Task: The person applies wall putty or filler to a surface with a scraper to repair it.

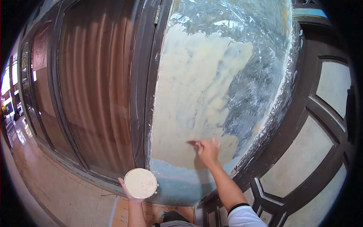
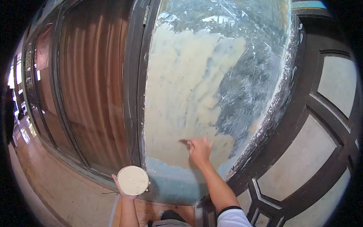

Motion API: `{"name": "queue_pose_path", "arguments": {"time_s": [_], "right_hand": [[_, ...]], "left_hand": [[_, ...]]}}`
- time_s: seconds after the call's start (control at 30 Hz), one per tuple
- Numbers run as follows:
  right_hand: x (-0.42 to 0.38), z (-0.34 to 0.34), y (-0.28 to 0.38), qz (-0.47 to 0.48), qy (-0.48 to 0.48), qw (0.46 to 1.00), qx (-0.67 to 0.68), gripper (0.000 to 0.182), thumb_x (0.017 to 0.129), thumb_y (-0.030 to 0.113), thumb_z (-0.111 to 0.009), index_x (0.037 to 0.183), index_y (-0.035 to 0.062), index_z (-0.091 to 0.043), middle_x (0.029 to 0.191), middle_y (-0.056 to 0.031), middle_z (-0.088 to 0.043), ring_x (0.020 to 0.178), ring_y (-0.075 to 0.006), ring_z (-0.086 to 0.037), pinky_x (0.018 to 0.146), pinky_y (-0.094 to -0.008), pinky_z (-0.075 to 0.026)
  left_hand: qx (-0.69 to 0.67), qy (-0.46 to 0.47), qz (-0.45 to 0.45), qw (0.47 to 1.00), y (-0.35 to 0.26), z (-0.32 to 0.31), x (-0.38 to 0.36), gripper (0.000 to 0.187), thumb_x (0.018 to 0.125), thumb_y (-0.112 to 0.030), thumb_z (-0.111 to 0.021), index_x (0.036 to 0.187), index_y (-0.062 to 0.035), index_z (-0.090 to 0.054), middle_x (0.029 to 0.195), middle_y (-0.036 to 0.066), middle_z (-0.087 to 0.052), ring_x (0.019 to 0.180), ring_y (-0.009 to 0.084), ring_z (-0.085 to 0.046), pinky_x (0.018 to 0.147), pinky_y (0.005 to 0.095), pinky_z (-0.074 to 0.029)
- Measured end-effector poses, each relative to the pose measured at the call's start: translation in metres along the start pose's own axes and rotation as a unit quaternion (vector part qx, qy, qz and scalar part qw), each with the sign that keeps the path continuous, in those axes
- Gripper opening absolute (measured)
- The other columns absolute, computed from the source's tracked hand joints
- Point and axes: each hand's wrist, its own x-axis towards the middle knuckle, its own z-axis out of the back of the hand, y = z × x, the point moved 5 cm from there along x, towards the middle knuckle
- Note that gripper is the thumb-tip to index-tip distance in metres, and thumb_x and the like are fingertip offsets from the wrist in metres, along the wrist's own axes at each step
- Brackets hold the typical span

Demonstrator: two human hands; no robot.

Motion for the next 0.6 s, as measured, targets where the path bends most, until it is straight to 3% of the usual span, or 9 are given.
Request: {"name": "queue_pose_path", "arguments": {"time_s": [0.03,0.1,0.23,0.3,0.33,0.43,0.5,0.6], "right_hand": [[0.013,0.016,0.004,-0.002,0.002,1.000,-0.001,0.009,0.090,0.020,-0.071,0.095,0.0171,-0.078,0.094,-0.0037,-0.075,0.102,-0.0344,-0.058,0.093,-0.0576,-0.038],[0.026,0.042,0.008,0.005,-0.083,0.996,0.028,0.010,0.088,0.019,-0.071,0.095,0.0165,-0.078,0.096,-0.0044,-0.076,0.103,-0.0345,-0.058,0.097,-0.0598,-0.038],[-0.014,0.010,0.004,0.019,-0.078,0.997,0.016,0.011,0.088,0.017,-0.070,0.095,0.0175,-0.078,0.096,-0.0035,-0.076,0.104,-0.0336,-0.058,0.099,-0.0623,-0.037],[-0.039,-0.028,0.002,0.018,0.064,0.998,0.006,0.012,0.088,0.016,-0.069,0.096,0.0187,-0.078,0.095,-0.0024,-0.075,0.104,-0.0332,-0.058,0.099,-0.0637,-0.037],[-0.036,-0.035,-0.001,0.023,0.064,0.998,0.006,0.012,0.088,0.016,-0.069,0.096,0.0187,-0.078,0.095,-0.0024,-0.075,0.104,-0.0332,-0.058,0.099,-0.0637,-0.037],[-0.016,-0.027,-0.006,0.035,0.029,0.998,-0.037,0.012,0.088,0.017,-0.070,0.096,0.0201,-0.079,0.095,-0.0013,-0.076,0.104,-0.0329,-0.059,0.100,-0.0626,-0.037],[0.018,0.013,-0.003,0.012,-0.091,0.995,-0.023,0.013,0.087,0.019,-0.071,0.097,0.0206,-0.078,0.095,-0.0013,-0.075,0.103,-0.0326,-0.059,0.100,-0.0608,-0.037],[0.028,0.055,0.012,0.016,-0.097,0.994,0.043,0.013,0.087,0.021,-0.072,0.098,0.0204,-0.078,0.095,-0.0016,-0.075,0.103,-0.0323,-0.060,0.099,-0.0583,-0.038]], "left_hand": [[-0.004,-0.004,0.007,1.000,0.000,0.001,0.001,0.104,0.084,-0.094,-0.035,0.150,-0.0145,-0.048,0.151,0.022,-0.051,0.130,0.0541,-0.053,0.098,0.0844,-0.041],[-0.006,-0.010,0.015,1.000,0.000,0.006,0.001,0.106,0.083,-0.095,-0.033,0.151,-0.0143,-0.047,0.150,0.022,-0.051,0.129,0.0549,-0.053,0.097,0.0862,-0.039],[0.027,-0.014,-0.009,1.000,-0.001,0.006,-0.002,0.104,0.084,-0.093,-0.036,0.151,-0.0141,-0.046,0.150,0.023,-0.051,0.127,0.0538,-0.055,0.095,0.0822,-0.045],[0.024,-0.018,-0.017,0.999,-0.002,0.005,-0.003,0.105,0.084,-0.094,-0.036,0.152,-0.0139,-0.046,0.150,0.023,-0.051,0.127,0.0545,-0.055,0.094,0.0821,-0.045],[0.026,-0.013,-0.012,0.999,-0.002,0.007,-0.004,0.106,0.083,-0.094,-0.036,0.152,-0.0135,-0.046,0.150,0.024,-0.051,0.126,0.0549,-0.055,0.093,0.0818,-0.046],[0.036,0.009,0.003,0.999,-0.003,0.022,-0.001,0.107,0.083,-0.094,-0.036,0.151,-0.0129,-0.046,0.149,0.025,-0.051,0.126,0.0554,-0.055,0.093,0.0816,-0.046],[0.044,0.026,0.017,0.999,0.000,0.022,0.001,0.107,0.083,-0.095,-0.036,0.151,-0.0126,-0.046,0.149,0.026,-0.051,0.126,0.0554,-0.055,0.093,0.0817,-0.046],[-0.006,-0.050,0.001,0.999,0.003,0.016,0.000,0.109,0.082,-0.095,-0.036,0.151,-0.0118,-0.046,0.149,0.026,-0.051,0.126,0.0558,-0.055,0.093,0.0817,-0.046]]}}
